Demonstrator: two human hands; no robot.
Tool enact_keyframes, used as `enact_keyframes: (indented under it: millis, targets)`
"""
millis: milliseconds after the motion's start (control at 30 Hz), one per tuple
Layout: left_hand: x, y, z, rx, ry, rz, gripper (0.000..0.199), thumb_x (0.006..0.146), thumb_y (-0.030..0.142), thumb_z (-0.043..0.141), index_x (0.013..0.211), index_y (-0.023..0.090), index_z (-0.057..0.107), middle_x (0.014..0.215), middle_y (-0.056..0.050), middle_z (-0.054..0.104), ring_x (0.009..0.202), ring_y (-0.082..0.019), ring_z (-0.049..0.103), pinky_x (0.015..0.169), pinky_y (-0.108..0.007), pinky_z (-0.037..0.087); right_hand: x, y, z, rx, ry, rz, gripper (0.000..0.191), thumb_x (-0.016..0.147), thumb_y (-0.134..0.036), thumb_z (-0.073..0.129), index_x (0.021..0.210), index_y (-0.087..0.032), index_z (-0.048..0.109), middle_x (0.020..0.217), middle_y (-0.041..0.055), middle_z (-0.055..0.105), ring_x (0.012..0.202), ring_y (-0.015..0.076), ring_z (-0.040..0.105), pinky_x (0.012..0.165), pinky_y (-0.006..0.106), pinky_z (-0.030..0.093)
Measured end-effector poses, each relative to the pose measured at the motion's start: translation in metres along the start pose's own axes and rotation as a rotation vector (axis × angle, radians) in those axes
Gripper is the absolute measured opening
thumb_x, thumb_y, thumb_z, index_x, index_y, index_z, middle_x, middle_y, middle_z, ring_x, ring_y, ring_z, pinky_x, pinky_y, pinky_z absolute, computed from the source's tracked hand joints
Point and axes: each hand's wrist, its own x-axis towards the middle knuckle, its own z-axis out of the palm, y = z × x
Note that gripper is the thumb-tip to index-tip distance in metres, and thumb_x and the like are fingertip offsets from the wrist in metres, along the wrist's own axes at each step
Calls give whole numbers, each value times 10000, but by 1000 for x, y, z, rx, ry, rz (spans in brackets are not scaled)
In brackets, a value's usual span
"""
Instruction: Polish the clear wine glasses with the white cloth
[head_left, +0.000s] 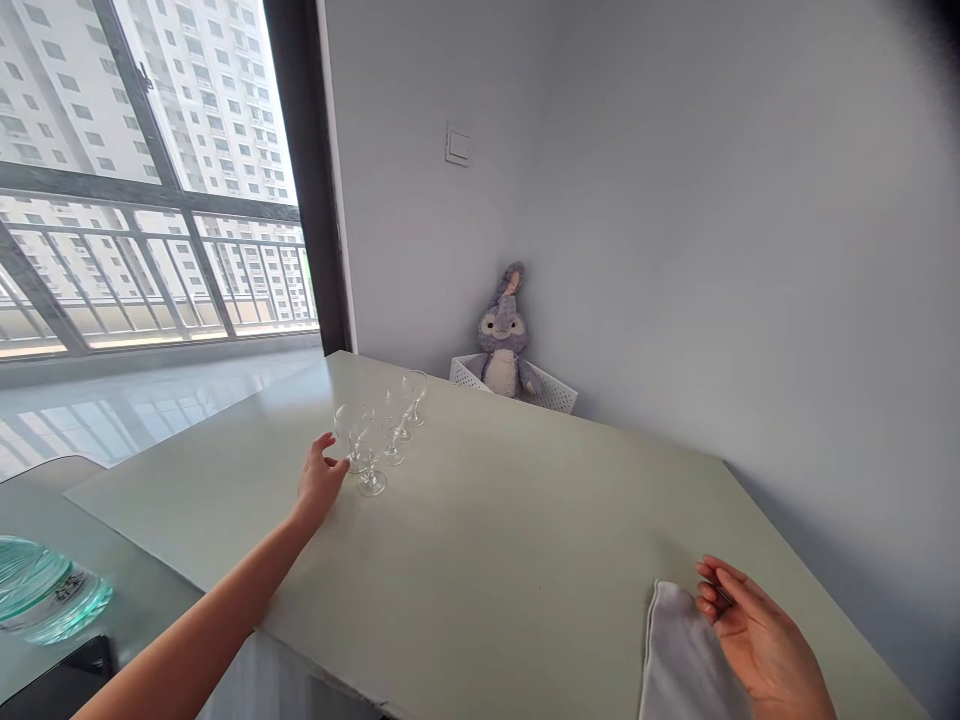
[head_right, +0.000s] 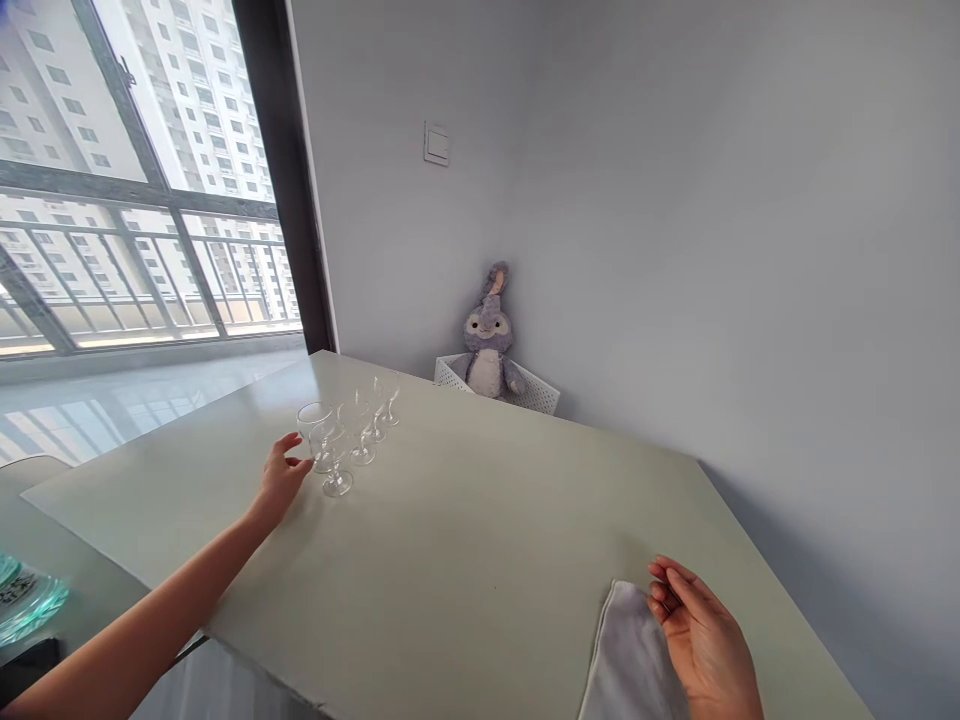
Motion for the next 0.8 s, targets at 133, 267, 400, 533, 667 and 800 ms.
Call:
enact_keyframes:
  millis: [133, 267, 400, 533, 667, 800]
  targets:
    - [21, 6, 2, -75, -179, 14, 668, 636, 311, 590, 1264, 236, 375, 1025, -63, 627, 691, -137, 565, 671, -266, 411, -1, 0, 2, -4, 9, -25, 350, 443, -250, 789, 752, -154, 656, 742, 11, 594, 539, 79, 495, 393, 158, 430]
    - [26, 7, 3, -170, -206, -39, 467, 599, 375, 616, 1024, 181, 595, 797, -40, 661, 661, -155, 576, 620, -250, 404, -2, 0, 2, -27, 5, -28, 340, 458, -252, 785, 758, -153, 658, 754, 22, 600, 546, 85, 503, 400, 164, 437]
    - [13, -4, -8, -159, -176, -70, 381, 614, 417, 583, 905, 176, 633, 783, -42, 657, 672, -163, 575, 598, -244, 398, -5, -1, 1, -38, 2, -24, 329, 459, -255, 782, 746, -154, 657, 744, 21, 600, 542, 87, 504, 401, 170, 439]
    - [-12, -12, -24, -126, -171, -80, 398, 639, 428, 553, 947, 183, 612, 858, -49, 667, 750, -183, 591, 629, -246, 408, -5, -2, 2, -59, 7, -27, 338, 456, -265, 779, 752, -159, 654, 736, 12, 601, 541, 79, 501, 411, 162, 434]
    - [-33, -11, -28, -43, -252, -29, 445, 666, 437, 519, 1021, 179, 593, 920, -54, 668, 821, -196, 590, 678, -251, 415, -5, 0, 5, -119, 0, -73, 336, 468, -307, 760, 754, -171, 645, 736, 4, 602, 538, 78, 500, 421, 170, 431]
    - [-45, -6, -28, 61, -339, 18, 508, 692, 419, 472, 1140, 189, 535, 814, -42, 661, 748, -196, 588, 659, -271, 416, -22, 3, 2, -496, -10, -228, 315, 600, -432, 646, 808, -194, 641, 821, 40, 635, 598, 141, 563, 502, 257, 489]
